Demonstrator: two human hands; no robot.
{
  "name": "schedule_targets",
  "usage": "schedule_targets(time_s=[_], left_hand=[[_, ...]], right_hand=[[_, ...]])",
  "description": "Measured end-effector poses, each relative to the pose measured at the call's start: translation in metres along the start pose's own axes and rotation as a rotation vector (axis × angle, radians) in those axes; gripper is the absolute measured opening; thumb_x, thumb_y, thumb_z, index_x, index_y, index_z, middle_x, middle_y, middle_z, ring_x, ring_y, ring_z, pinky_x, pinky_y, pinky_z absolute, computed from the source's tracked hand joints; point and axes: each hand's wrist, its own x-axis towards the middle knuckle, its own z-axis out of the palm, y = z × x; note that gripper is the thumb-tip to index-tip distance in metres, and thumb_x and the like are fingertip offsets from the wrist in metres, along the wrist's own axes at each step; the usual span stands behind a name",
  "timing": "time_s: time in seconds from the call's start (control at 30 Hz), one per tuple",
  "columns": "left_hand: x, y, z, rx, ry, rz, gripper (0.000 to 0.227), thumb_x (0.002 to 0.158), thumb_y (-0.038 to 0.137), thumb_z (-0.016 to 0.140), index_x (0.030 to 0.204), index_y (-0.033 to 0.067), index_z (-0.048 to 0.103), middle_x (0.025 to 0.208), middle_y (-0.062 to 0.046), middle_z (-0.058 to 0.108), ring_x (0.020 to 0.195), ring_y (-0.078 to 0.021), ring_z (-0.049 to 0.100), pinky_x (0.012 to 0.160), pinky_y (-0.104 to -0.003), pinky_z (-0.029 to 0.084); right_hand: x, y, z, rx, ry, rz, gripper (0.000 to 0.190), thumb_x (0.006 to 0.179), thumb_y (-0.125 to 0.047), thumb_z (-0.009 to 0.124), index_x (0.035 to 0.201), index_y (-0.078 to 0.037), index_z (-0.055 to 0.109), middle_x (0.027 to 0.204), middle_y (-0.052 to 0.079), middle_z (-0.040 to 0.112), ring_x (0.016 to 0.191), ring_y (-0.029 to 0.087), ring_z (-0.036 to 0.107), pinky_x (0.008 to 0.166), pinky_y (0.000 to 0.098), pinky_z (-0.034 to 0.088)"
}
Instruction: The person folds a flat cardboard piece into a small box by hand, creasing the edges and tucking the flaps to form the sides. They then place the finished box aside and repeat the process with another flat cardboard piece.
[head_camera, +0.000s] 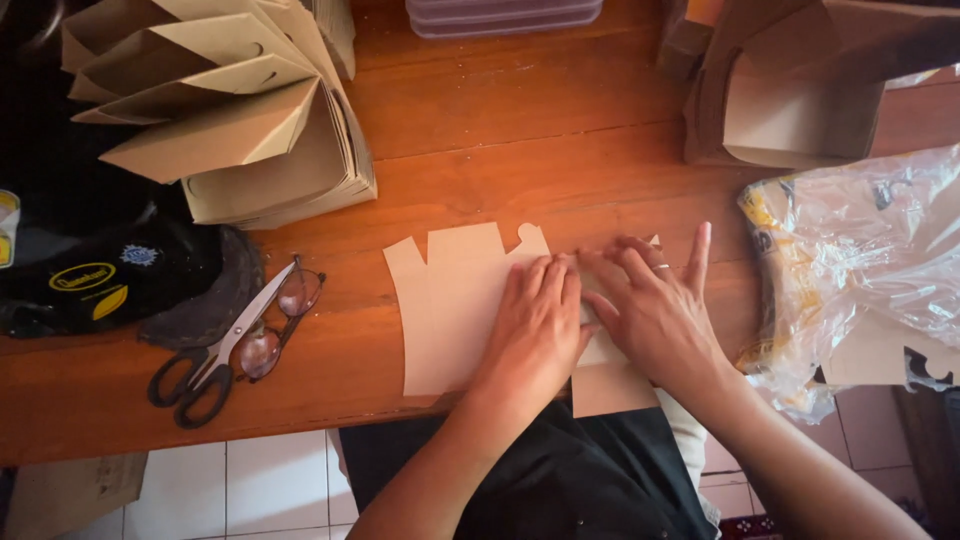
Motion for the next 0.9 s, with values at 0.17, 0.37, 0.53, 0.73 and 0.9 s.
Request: schedule_targets(time_s=[0.17, 0.37, 0.53, 0.73, 0.9], left_hand=[[0.001, -0.003, 0.011, 0.047, 0.077, 0.022, 0.063, 0.072, 0.029, 0.074, 0.121, -0.0057, 0.052, 0.124, -0.021, 0.053, 0.127, -0.0349, 0.047, 0.104, -0.053, 0.039], [-0.001, -0.012, 0.008, 0.039, 0.093, 0.071, 0.058, 0.070, 0.028, 0.074, 0.115, -0.0038, 0.056, 0.123, -0.021, 0.055, 0.124, -0.0341, 0.050, 0.102, -0.051, 0.041], [-0.001, -0.026, -0.025, 0.015, 0.058, 0.069, 0.048, 0.077, 0.015, 0.070, 0.119, -0.0052, 0.056, 0.123, -0.021, 0.055, 0.124, -0.0358, 0.049, 0.100, -0.050, 0.041], [-0.002, -0.043, -0.037, 0.055, -0.009, -0.118, 0.055, 0.088, 0.017, 0.062, 0.135, -0.0045, 0.046, 0.132, -0.022, 0.049, 0.128, -0.0357, 0.046, 0.099, -0.047, 0.041], [-0.002, -0.049, -0.028, 0.030, -0.066, -0.170, 0.061, 0.086, 0.022, 0.066, 0.137, -0.0029, 0.044, 0.135, -0.022, 0.048, 0.130, -0.0350, 0.044, 0.101, -0.047, 0.039]], right_hand=[[0.004, 0.004, 0.013, 0.019, -0.012, -0.111, 0.033, 0.092, -0.036, 0.057, 0.119, -0.019, 0.063, 0.120, 0.000, 0.053, 0.128, 0.019, 0.051, 0.118, 0.0625, 0.019], [0.011, -0.003, 0.014, 0.063, 0.045, -0.155, 0.036, 0.091, -0.035, 0.058, 0.121, -0.017, 0.064, 0.115, 0.001, 0.053, 0.107, 0.025, 0.062, 0.120, 0.0511, 0.028], [0.012, -0.007, 0.011, 0.069, 0.024, -0.109, 0.032, 0.096, -0.041, 0.054, 0.116, -0.018, 0.066, 0.113, 0.002, 0.055, 0.105, 0.026, 0.062, 0.118, 0.0492, 0.030], [0.024, -0.009, 0.003, 0.130, -0.106, -0.044, 0.034, 0.094, -0.045, 0.056, 0.112, -0.018, 0.064, 0.112, 0.000, 0.055, 0.106, 0.024, 0.061, 0.114, 0.0431, 0.037], [0.045, -0.002, -0.012, 0.217, -0.260, -0.005, 0.037, 0.094, -0.043, 0.056, 0.118, -0.017, 0.065, 0.109, 0.004, 0.060, 0.102, 0.030, 0.064, 0.097, 0.0481, 0.048]])
